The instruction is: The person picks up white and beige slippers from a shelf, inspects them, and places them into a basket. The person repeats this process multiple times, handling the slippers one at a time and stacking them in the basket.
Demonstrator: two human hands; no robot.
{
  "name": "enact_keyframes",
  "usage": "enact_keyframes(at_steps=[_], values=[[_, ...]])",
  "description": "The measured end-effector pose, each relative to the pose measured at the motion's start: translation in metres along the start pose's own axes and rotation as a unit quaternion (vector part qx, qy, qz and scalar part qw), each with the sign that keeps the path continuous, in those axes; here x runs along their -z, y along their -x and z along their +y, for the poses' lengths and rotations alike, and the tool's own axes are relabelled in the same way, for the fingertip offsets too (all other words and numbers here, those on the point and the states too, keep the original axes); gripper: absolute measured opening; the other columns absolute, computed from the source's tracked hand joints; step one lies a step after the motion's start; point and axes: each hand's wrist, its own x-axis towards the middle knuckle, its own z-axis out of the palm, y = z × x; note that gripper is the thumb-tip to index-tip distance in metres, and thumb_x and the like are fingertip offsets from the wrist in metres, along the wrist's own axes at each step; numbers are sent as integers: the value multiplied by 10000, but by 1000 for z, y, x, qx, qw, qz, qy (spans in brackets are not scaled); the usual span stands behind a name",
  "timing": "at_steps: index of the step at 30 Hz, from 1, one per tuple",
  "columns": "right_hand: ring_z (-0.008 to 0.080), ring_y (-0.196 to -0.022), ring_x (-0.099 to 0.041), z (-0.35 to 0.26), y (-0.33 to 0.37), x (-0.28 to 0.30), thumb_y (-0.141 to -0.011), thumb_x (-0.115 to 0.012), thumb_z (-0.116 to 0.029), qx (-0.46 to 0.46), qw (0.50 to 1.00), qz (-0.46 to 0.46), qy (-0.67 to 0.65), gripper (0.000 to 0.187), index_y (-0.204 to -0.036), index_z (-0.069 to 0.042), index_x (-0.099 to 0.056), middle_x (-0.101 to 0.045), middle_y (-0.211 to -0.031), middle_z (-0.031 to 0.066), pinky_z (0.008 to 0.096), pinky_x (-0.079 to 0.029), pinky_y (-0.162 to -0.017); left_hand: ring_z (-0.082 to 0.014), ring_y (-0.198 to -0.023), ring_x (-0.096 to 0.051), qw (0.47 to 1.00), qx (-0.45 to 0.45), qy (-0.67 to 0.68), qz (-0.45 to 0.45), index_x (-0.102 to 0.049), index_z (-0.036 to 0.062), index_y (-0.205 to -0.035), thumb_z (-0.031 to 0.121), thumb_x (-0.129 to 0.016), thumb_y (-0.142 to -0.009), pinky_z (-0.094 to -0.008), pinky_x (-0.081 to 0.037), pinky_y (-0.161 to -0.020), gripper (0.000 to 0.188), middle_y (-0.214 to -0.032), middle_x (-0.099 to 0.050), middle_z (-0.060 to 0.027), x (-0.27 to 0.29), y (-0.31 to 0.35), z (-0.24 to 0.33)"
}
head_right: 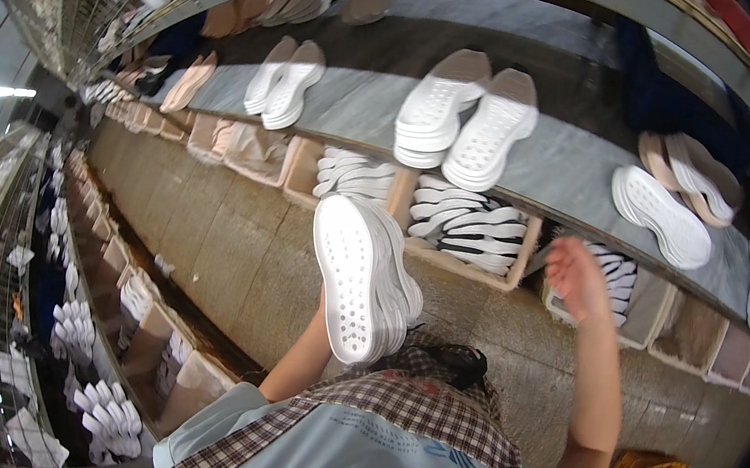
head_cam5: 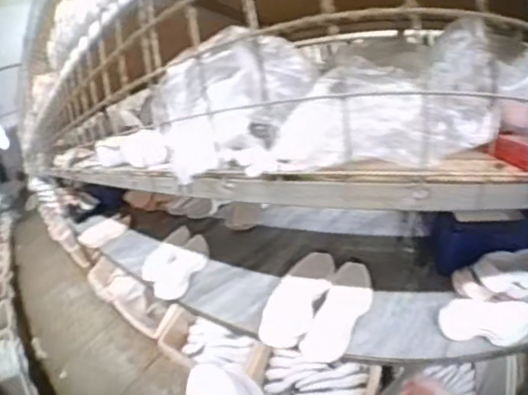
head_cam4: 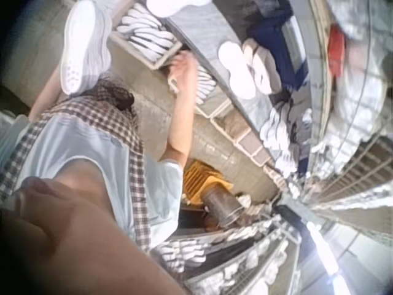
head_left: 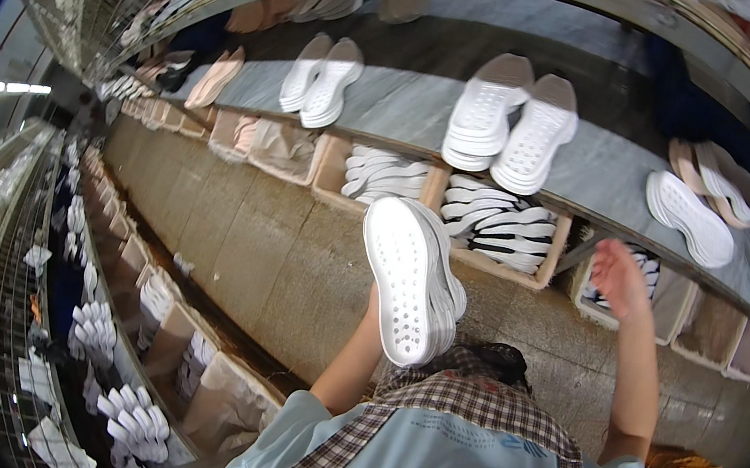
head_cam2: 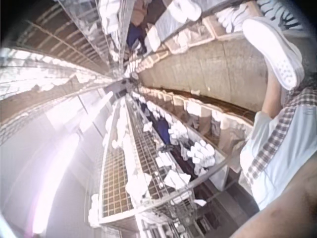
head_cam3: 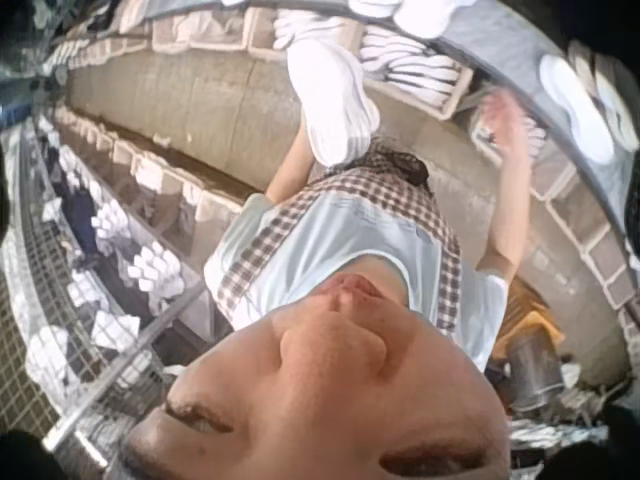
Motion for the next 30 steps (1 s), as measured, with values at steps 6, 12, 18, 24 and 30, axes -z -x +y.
enact_keyframes(at_steps=[6,12,18,24,30], values=[[142,-1034,-532,109,-18,-108,-901,-579,-271,-54,939,-159,299,443,-1274,-57,-471,-570,-1164,70,279,-428,-838,-221,-790,-667,1000,-19,-16,6,-515,-14,-1158,317,-350,-976,-307,-579,-629,412,-983,-634,-135,16,14,42],[246,-1244,-409,213,-78,-201,-928,-497,-412,-227,950,-211,41,639,-1399,-32,-292,-406,-1370,128,359,-352,-1032,-222,-793,-667,997,-32,-76,-4,-515,-14,-1159,318,-348,-977,-307,-580,-629,413,-987,-633,-136,42,10,101],[279,-1216,-457,263,-100,-287,-889,-563,-123,-265,937,-226,-24,630,-1418,-80,-222,-402,-1364,148,424,-418,-996,-224,-795,-668,983,-64,-151,88,-514,-13,-1159,318,-346,-977,-306,-580,-629,414,-990,-633,-138,72,38,177],[280,-1159,-504,291,-118,-380,-871,-588,-119,-237,949,-208,19,606,-1379,-42,-267,-444,-1308,167,407,-468,-946,-225,-978,-624,987,-130,-31,88,-379,7,-1306,487,-287,-956,-354,-555,-783,602,-1121,-587,-159,101,78,265],[246,-1174,-481,283,-127,-468,-858,-611,-123,-159,937,-298,90,679,-1399,-19,-214,-418,-1324,155,354,-445,-953,-235,-1037,-596,989,-97,-115,-7,-387,-35,-1284,162,-557,-851,-372,-524,-847,505,-1143,-567,-212,178,115,337]])
